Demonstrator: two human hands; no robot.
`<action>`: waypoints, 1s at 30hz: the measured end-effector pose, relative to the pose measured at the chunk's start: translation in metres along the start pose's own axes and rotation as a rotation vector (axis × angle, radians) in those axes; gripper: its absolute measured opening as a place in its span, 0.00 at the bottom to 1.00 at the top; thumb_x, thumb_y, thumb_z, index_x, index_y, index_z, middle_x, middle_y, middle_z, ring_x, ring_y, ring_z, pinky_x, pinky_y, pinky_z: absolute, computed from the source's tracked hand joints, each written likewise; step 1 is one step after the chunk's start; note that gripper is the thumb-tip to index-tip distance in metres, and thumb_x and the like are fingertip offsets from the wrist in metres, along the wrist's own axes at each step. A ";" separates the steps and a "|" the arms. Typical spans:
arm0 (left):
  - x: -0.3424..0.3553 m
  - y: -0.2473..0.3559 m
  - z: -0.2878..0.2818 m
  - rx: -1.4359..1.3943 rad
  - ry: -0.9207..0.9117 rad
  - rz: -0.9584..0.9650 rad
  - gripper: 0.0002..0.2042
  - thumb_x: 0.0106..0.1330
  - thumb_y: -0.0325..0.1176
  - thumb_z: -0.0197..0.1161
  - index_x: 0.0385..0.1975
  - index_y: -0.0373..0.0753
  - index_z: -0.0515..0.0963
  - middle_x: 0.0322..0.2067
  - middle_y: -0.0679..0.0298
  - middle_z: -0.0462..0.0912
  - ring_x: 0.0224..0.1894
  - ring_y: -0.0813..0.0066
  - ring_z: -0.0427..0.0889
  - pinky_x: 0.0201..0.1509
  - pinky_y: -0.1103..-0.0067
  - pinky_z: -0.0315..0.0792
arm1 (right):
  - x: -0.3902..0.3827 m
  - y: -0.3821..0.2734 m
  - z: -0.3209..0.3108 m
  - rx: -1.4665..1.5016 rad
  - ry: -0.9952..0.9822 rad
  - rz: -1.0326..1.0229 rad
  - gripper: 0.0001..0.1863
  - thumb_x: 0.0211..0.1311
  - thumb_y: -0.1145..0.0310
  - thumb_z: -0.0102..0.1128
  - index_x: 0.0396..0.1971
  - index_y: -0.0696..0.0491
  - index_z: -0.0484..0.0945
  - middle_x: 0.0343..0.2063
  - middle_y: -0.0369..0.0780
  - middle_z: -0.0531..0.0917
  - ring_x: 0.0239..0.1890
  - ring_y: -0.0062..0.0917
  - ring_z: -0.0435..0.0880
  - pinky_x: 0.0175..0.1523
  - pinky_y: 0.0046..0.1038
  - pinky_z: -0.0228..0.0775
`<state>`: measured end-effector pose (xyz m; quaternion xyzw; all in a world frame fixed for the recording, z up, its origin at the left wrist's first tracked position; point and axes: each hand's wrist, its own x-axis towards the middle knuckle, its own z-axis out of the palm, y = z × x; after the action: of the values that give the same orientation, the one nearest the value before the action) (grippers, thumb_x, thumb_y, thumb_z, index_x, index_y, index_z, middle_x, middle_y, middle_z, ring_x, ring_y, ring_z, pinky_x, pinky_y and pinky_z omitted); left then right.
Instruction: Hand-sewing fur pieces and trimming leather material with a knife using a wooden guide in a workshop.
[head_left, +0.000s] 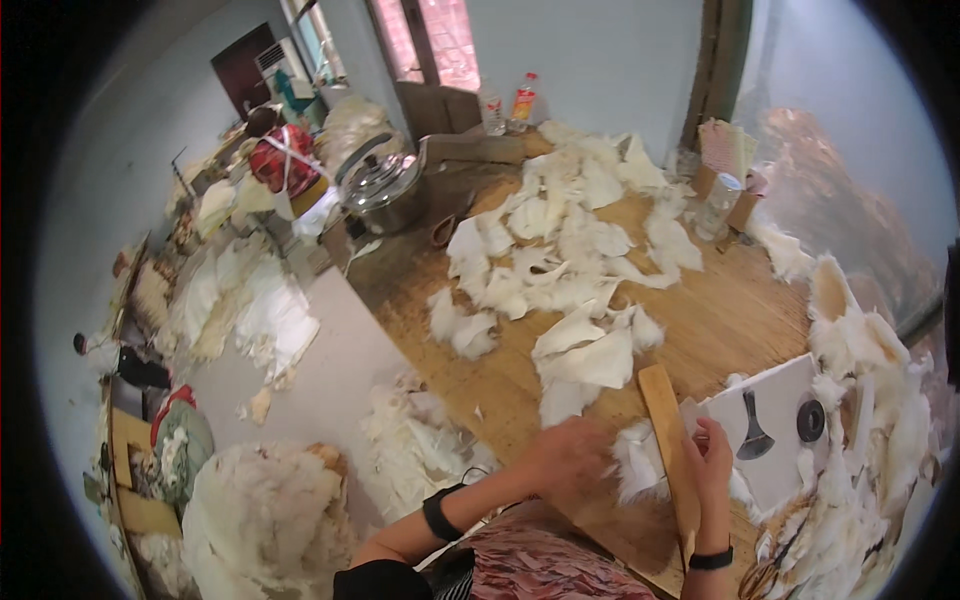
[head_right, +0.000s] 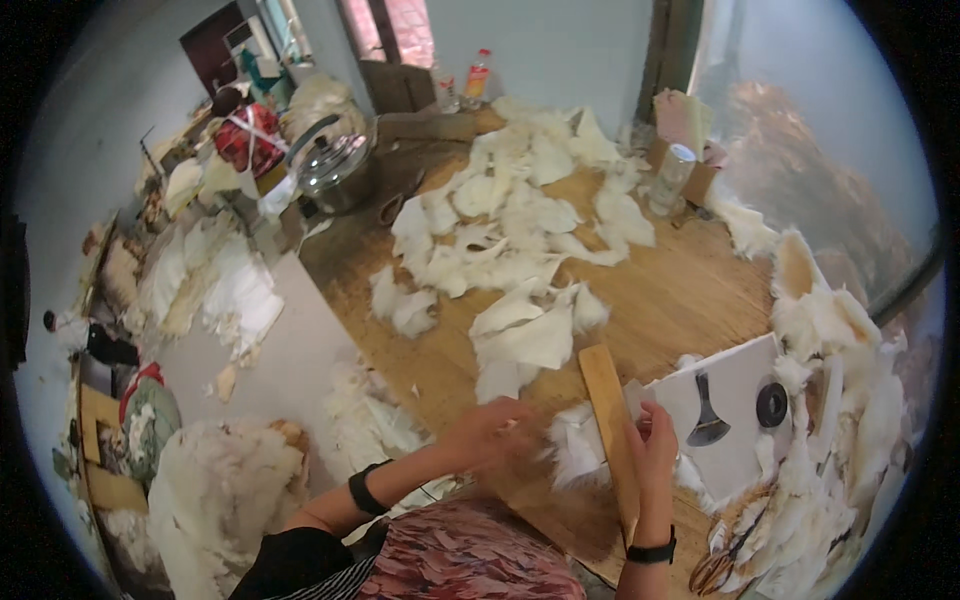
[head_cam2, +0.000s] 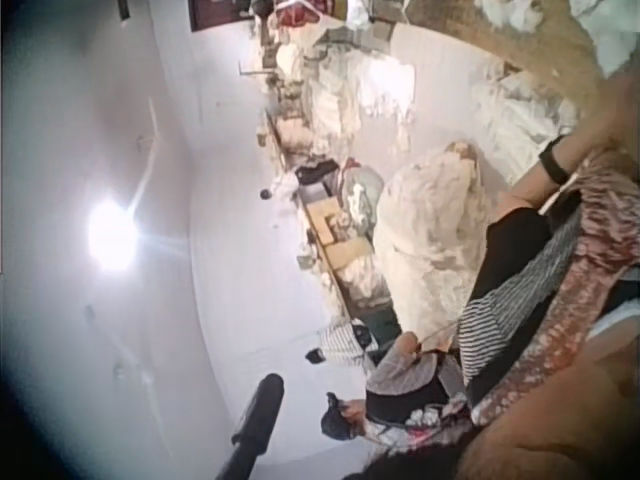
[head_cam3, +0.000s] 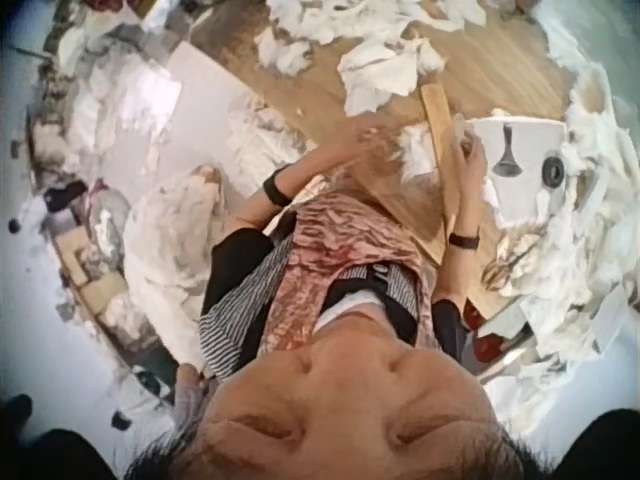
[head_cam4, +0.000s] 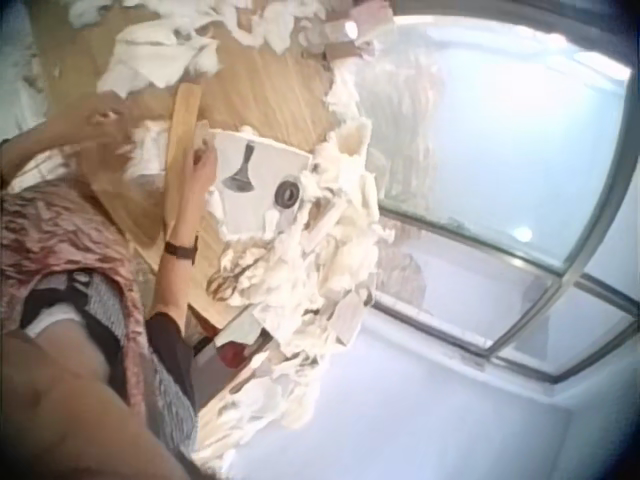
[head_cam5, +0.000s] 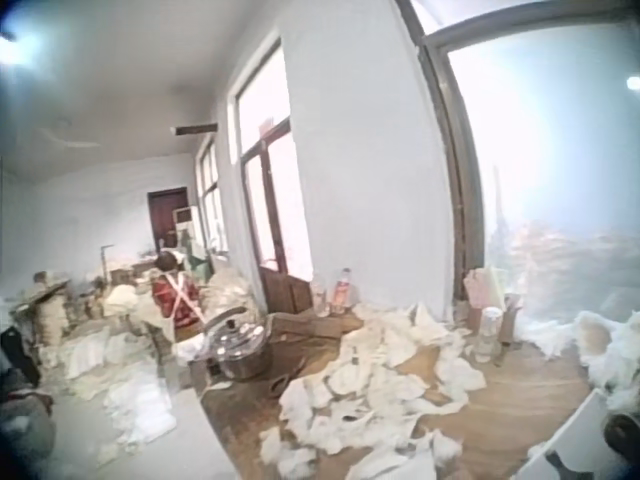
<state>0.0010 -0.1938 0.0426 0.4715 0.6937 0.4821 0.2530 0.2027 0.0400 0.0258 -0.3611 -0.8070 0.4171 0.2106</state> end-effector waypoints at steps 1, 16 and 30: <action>-0.011 -0.004 -0.010 -0.024 0.075 -0.107 0.18 0.59 0.37 0.66 0.48 0.37 0.78 0.49 0.53 0.79 0.51 0.53 0.78 0.56 0.66 0.72 | -0.015 -0.011 -0.008 -0.002 -0.014 -0.006 0.20 0.55 0.74 0.64 0.49 0.57 0.73 0.38 0.44 0.79 0.38 0.31 0.82 0.42 0.29 0.74; 0.032 -0.131 -0.145 0.844 0.652 -0.327 0.16 0.53 0.31 0.64 0.44 0.39 0.78 0.49 0.53 0.75 0.53 0.50 0.73 0.57 0.64 0.69 | -0.093 -0.092 -0.038 -0.823 -0.221 -0.070 0.33 0.63 0.50 0.58 0.63 0.53 0.66 0.53 0.53 0.76 0.51 0.49 0.77 0.52 0.46 0.71; -0.243 -0.201 -0.206 1.155 0.996 -0.505 0.04 0.53 0.24 0.60 0.29 0.36 0.79 0.32 0.53 0.77 0.40 0.52 0.77 0.44 0.61 0.73 | -0.113 -0.040 -0.027 -0.651 -0.079 -0.091 0.35 0.57 0.58 0.64 0.63 0.56 0.64 0.53 0.57 0.72 0.54 0.55 0.70 0.60 0.48 0.63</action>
<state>-0.1438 -0.5189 -0.0811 0.0862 0.9506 0.1290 -0.2689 0.2768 -0.0470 0.0692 -0.3566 -0.9208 0.1412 0.0709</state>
